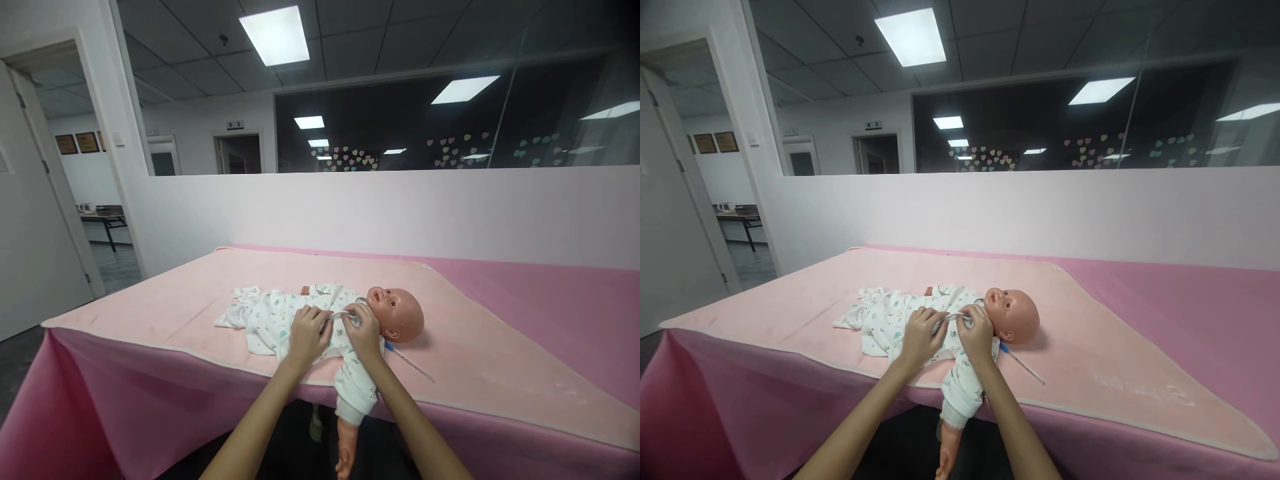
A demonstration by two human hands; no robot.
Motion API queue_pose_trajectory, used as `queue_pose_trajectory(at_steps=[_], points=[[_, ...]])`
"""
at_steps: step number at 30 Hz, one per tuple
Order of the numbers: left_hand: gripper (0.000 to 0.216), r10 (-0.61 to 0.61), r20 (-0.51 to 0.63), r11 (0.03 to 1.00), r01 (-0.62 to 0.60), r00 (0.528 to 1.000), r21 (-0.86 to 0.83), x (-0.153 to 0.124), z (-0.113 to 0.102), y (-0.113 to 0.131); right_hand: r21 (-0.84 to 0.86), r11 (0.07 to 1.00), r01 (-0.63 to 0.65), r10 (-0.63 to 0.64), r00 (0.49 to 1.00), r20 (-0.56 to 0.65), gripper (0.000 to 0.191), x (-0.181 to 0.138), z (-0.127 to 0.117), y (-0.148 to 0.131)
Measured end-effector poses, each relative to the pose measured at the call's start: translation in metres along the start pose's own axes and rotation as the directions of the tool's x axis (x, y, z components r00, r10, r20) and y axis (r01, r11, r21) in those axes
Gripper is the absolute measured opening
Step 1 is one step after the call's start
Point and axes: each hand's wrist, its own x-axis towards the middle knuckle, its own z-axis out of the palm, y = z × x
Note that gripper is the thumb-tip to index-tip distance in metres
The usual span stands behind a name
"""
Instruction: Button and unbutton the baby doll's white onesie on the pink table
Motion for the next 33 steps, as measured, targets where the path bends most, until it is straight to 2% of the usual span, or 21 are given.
queue_pose_trajectory(at_steps=[7, 14, 27, 33], points=[[0.013, -0.063, -0.016, 0.995, 0.061, 0.998, -0.084, -0.0001, -0.0016, -0.0014, 0.007, 1.0, -0.011, 0.011, 1.0, 0.01, 0.009, 0.0003, -0.0005, -0.0015], [0.018, -0.059, -0.031, 0.995, 0.056, 0.998, -0.083, -0.001, 0.0012, -0.0043, 0.003, 1.0, -0.02, 0.02, 1.0, 0.008, 0.009, 0.0006, -0.0001, -0.0004], [0.019, -0.042, 0.05, 0.999, 0.043, 0.998, -0.015, 0.0017, -0.0052, 0.0021, -0.004, 1.0, -0.029, 0.029, 1.0, 0.011, 0.008, 0.0001, 0.0009, 0.0013], [0.022, -0.036, 0.076, 0.999, 0.035, 0.996, 0.008, 0.0017, -0.0017, -0.0002, -0.008, 1.0, -0.025, 0.025, 1.0, 0.014, 0.009, 0.0005, 0.0008, 0.0006]])
